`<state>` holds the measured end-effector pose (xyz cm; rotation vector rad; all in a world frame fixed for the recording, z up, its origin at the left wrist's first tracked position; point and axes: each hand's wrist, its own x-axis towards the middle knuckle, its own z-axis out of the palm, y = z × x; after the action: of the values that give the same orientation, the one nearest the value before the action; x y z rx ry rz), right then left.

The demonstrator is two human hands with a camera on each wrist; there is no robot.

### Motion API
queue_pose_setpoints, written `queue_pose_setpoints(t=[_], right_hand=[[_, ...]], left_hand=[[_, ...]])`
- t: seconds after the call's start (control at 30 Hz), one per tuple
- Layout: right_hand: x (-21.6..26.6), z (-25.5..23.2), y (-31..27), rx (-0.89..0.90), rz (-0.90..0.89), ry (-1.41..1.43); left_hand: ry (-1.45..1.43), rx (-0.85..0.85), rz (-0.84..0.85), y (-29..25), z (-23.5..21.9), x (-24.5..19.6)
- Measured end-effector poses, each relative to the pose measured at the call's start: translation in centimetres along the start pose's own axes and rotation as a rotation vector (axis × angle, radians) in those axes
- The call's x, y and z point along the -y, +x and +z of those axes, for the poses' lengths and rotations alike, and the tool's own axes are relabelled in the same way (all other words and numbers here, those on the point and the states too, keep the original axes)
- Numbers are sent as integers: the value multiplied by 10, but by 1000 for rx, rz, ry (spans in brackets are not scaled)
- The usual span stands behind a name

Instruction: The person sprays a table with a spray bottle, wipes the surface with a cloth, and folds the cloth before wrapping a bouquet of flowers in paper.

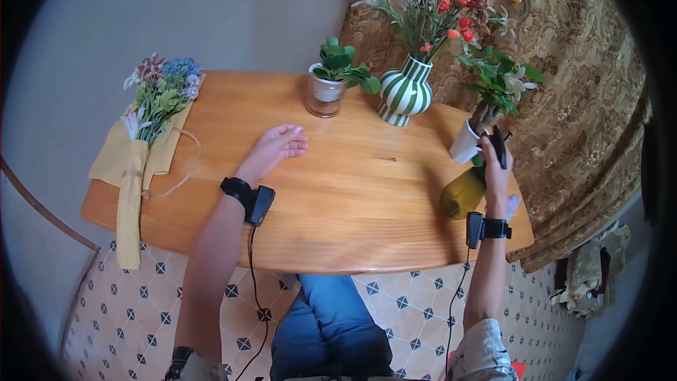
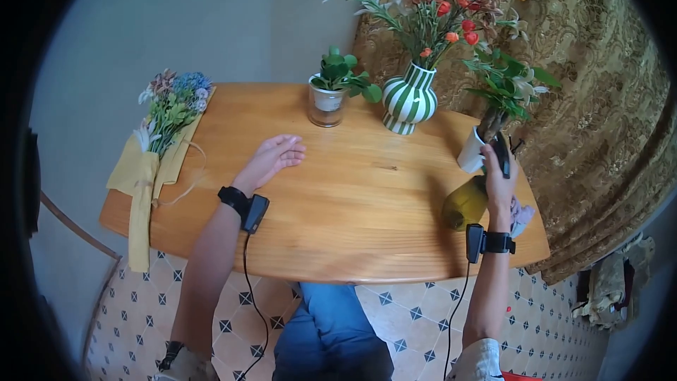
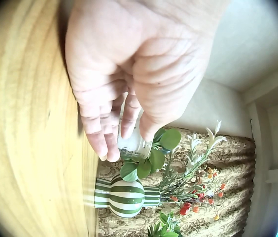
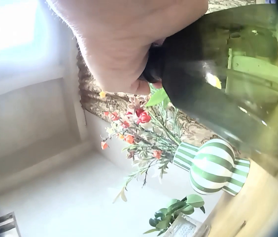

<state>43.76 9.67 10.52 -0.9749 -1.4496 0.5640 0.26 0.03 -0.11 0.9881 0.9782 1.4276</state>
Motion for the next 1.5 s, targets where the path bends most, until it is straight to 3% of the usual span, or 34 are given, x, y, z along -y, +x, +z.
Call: queue_pose_setpoints(t=[0.1,0.23,0.37,0.47,0.5,0.63,0.9,0.93,1.03,1.17,1.3,1.4,1.5], right_hand=[[3,24,-8,159,-87,-69],[32,58,-19,227,-50,-66],[37,71,-14,98,-152,-46],[2,53,3,38,-125,-70],[-6,48,7,-19,-204,-55],[-38,22,27,-104,-44,-12],[-41,38,49,-3,-102,28],[-38,42,52,-10,-128,-93],[-39,59,65,2,-77,-21],[-34,90,73,-57,-265,95],[-90,93,101,34,-154,-36],[-81,105,87,-47,-125,-30],[-102,104,94,-75,-100,-127]], left_hand=[[-17,-4,-10,0,3,0],[14,-33,-18,0,3,-2],[-2,12,9,4,-3,6],[-13,-6,22,6,-5,7],[-15,9,18,6,-4,8],[11,25,7,5,-2,5],[0,11,11,4,0,3],[4,4,13,3,1,3],[29,1,-6,4,1,2],[65,-18,-4,1,1,-1],[48,-28,-16,2,3,-2],[34,-20,-15,1,3,-4],[20,-12,-18,2,2,-2]])
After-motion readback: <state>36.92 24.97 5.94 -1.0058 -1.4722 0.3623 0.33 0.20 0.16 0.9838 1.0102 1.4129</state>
